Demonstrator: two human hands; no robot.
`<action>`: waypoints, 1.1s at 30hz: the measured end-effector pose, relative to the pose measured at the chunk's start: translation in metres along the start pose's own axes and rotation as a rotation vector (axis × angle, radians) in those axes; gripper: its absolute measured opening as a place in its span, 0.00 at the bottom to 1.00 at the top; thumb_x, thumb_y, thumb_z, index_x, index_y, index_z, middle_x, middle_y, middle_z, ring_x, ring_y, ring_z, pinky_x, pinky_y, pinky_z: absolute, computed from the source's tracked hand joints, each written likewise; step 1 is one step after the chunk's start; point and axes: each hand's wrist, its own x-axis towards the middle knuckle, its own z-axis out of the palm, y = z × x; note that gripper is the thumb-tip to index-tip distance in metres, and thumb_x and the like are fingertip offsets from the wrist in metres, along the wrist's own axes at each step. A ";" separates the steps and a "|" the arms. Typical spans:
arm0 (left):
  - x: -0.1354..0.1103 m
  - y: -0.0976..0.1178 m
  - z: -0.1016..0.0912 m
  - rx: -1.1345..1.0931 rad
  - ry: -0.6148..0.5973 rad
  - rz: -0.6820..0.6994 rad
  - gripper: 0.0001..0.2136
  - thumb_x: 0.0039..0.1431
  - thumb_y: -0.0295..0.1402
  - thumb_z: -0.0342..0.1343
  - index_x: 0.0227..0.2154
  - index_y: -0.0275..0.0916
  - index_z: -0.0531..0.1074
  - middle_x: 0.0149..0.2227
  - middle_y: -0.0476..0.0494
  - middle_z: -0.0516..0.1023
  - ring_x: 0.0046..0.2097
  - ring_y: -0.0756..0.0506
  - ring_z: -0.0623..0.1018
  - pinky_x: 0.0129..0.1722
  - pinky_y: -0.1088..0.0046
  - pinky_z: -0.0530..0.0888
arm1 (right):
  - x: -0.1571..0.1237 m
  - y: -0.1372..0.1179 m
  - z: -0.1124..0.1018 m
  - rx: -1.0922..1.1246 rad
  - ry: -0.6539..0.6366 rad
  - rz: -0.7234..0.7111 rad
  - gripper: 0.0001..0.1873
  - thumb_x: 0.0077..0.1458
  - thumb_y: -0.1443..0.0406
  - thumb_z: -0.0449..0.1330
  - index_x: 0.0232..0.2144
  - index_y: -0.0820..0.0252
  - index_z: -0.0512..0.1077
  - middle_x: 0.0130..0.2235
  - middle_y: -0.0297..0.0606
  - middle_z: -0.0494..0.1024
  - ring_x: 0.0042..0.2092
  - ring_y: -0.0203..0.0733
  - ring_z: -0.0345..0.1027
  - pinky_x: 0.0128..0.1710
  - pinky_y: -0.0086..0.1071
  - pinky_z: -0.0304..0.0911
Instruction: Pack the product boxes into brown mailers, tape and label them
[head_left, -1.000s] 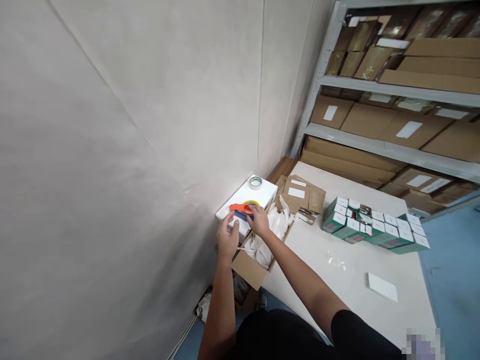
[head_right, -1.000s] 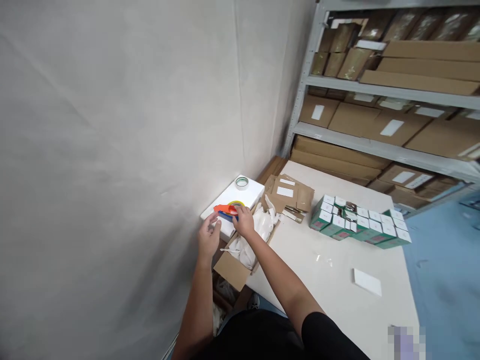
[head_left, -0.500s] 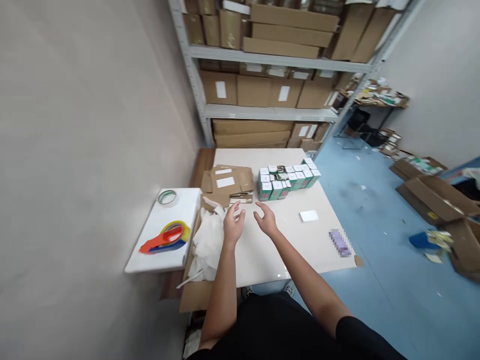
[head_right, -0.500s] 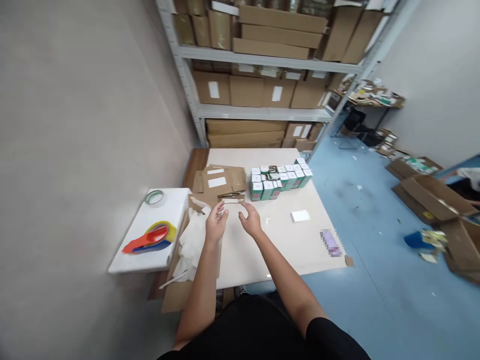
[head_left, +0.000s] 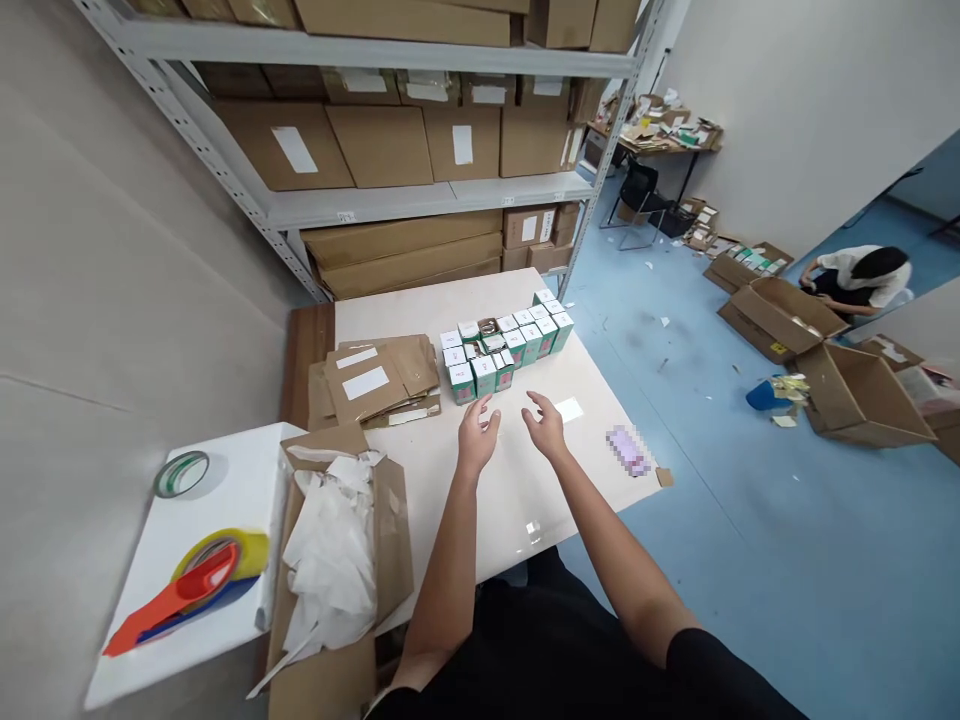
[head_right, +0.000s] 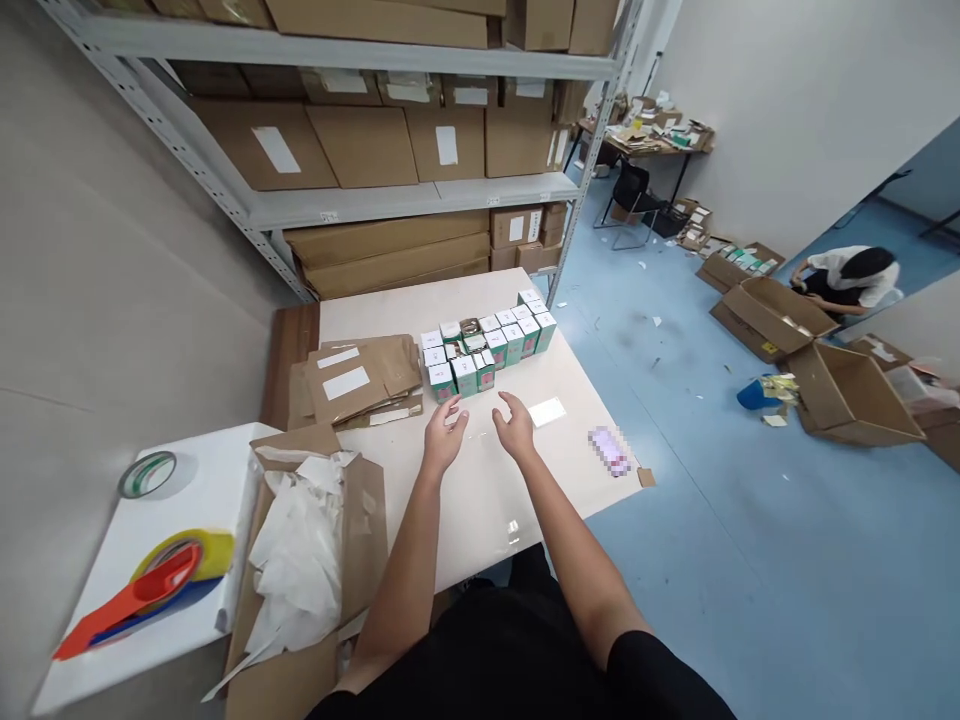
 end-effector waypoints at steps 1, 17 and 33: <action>0.007 0.000 0.006 0.018 0.011 -0.014 0.18 0.66 0.37 0.57 0.57 0.46 0.73 0.60 0.40 0.74 0.59 0.40 0.75 0.52 0.64 0.77 | 0.013 0.005 -0.001 0.009 -0.013 0.006 0.24 0.59 0.60 0.59 0.57 0.54 0.73 0.60 0.43 0.75 0.61 0.49 0.69 0.58 0.46 0.68; 0.192 -0.078 0.118 0.886 -0.145 -0.155 0.28 0.62 0.35 0.59 0.66 0.43 0.67 0.76 0.39 0.47 0.75 0.26 0.43 0.68 0.44 0.57 | 0.189 0.129 0.016 -0.038 -0.350 0.055 0.38 0.55 0.65 0.62 0.68 0.50 0.63 0.66 0.40 0.68 0.64 0.51 0.65 0.64 0.48 0.63; 0.187 -0.124 0.165 0.598 -0.140 -0.052 0.33 0.60 0.19 0.53 0.68 0.44 0.64 0.76 0.40 0.43 0.70 0.35 0.65 0.65 0.58 0.69 | 0.207 0.215 0.064 0.247 -0.508 0.213 0.46 0.48 0.70 0.54 0.70 0.46 0.59 0.67 0.34 0.68 0.59 0.45 0.71 0.62 0.43 0.66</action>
